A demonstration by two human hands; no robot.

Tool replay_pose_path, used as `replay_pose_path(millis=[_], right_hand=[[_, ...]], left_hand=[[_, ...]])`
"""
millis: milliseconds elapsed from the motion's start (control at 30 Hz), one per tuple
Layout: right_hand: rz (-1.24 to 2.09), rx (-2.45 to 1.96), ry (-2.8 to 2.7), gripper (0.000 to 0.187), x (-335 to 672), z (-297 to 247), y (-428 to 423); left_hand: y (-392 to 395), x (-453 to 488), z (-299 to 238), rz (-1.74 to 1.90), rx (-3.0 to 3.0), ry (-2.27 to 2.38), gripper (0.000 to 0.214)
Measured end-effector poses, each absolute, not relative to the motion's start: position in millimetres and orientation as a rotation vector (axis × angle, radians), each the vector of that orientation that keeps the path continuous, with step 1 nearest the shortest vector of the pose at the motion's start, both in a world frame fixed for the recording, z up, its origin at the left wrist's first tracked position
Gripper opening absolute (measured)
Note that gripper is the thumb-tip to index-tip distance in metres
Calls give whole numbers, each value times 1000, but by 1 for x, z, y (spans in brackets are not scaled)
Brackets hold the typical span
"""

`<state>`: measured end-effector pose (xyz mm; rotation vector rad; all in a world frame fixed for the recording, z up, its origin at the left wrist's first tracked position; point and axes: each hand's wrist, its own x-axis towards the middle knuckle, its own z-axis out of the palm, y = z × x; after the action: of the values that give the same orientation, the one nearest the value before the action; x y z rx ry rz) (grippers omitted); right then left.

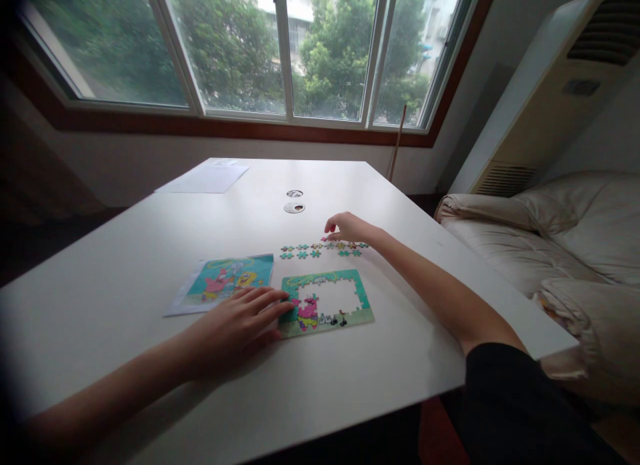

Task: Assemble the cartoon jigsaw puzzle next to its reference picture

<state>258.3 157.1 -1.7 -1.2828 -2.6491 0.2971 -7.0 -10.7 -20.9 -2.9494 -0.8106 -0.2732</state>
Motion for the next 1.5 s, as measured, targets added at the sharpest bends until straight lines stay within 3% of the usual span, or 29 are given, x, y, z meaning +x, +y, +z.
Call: replay_pose_path(millis=[333,700,1000,1300,1500], right_hand=[[606,-1491,-2706,20,248,5,176],[518,-1220,-2515,14,243,0,146],[1263,-847,-2550,16,226,15,71],[862,-773,-2666,17,215,8,47],[902,-813,-2617,20,215,4,49]], left_hand=[[-11,-7,-20,-251,-2980,-828,35],[-12,-7,-20,-249,-2990,-835,35],[-11,-6,-20,-250,-2979,-829,35],[-11,-6,-21,-231,-2963,-835,34],[-11,-7,-23,-254,-2944,-809,35]])
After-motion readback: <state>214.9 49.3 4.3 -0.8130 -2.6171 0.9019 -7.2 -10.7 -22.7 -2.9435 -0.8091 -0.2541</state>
